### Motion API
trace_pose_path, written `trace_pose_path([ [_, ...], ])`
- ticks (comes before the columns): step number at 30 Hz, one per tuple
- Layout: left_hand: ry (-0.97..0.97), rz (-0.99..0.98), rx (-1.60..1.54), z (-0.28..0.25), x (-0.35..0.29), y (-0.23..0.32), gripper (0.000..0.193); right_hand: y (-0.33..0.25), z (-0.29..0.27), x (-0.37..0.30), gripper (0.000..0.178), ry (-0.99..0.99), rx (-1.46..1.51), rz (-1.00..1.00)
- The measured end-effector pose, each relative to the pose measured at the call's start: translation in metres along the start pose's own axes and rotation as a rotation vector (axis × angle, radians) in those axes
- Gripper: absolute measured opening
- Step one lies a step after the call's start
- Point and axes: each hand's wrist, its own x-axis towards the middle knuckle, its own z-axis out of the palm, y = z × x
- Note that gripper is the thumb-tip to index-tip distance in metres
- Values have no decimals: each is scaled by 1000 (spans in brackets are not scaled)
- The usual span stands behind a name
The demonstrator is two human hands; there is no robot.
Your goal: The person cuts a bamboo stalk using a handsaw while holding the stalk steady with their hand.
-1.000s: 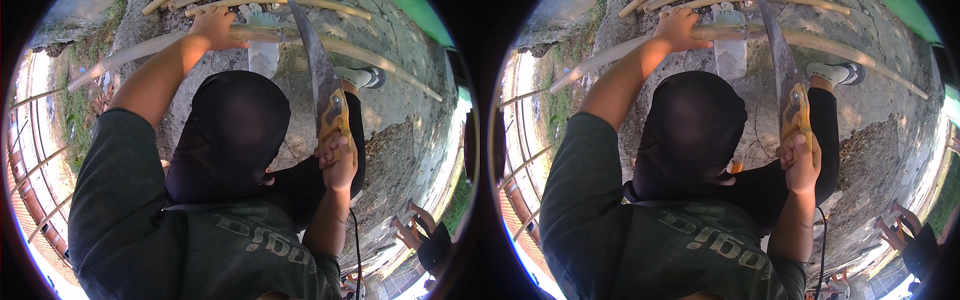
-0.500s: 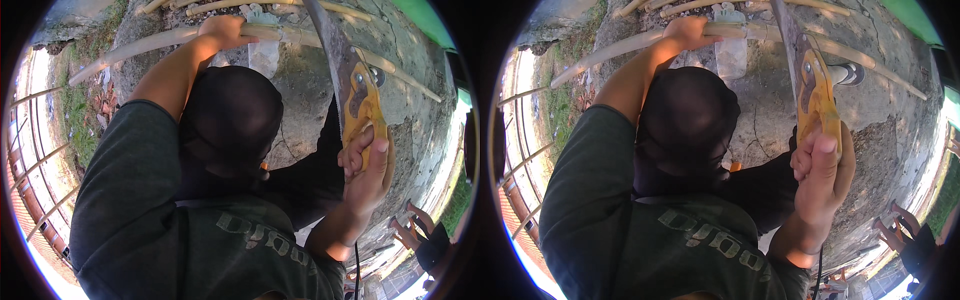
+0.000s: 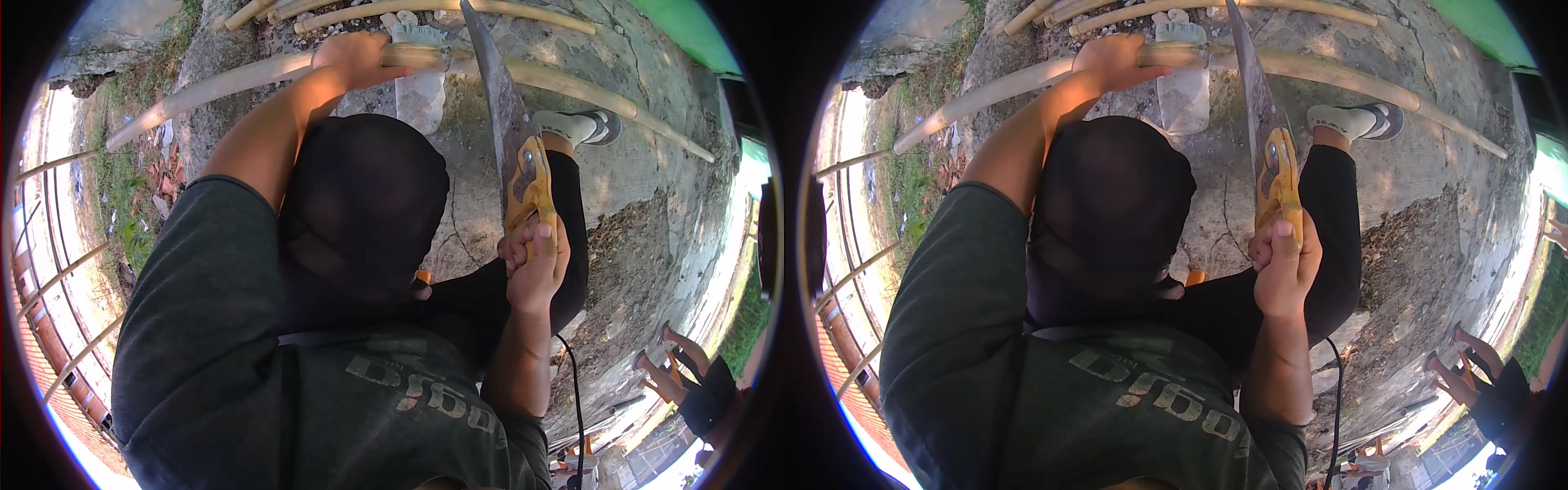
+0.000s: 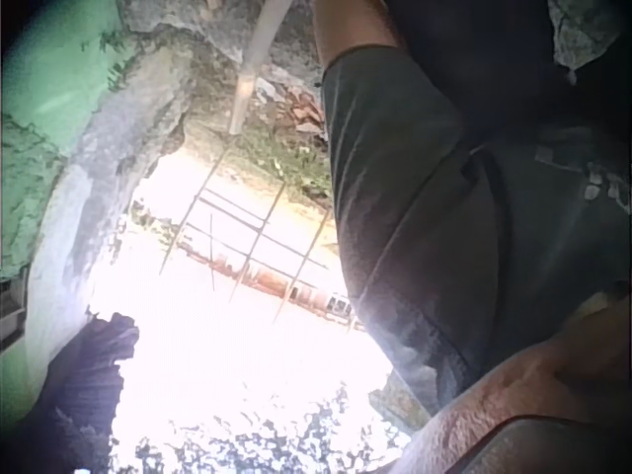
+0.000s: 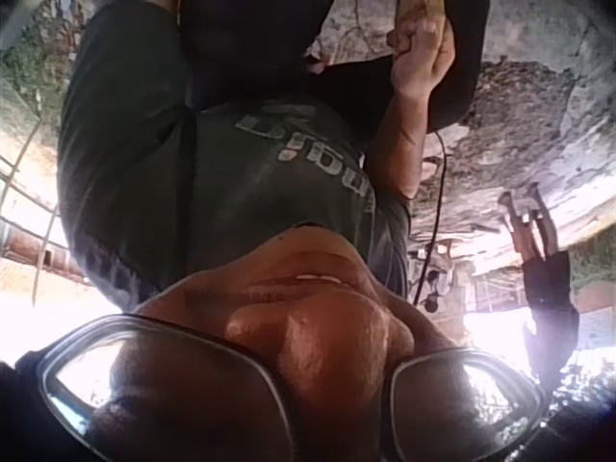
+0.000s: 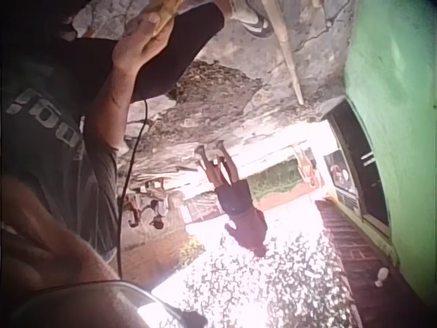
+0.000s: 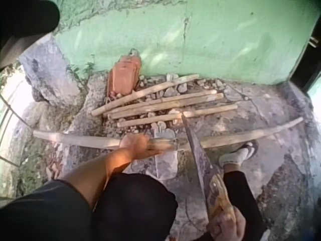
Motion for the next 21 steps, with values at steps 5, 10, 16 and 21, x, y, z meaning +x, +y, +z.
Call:
trace_pose_path([
  [5, -77, -37, -10, -9, 1, 6, 81, -1, -1, 1, 28, 13, -60, 10],
  [10, -68, -30, 52, -8, 3, 7, 82, -1, -6, 12, 30, -35, -88, 18],
  [16, -135, -4, 85, -3, 17, 0, 84, -15, 3, -11, 30, -9, -132, -12],
  [21, -156, -18, 8, -9, 9, 2, 84, -14, 16, 62, 34, 66, -49, 123],
])
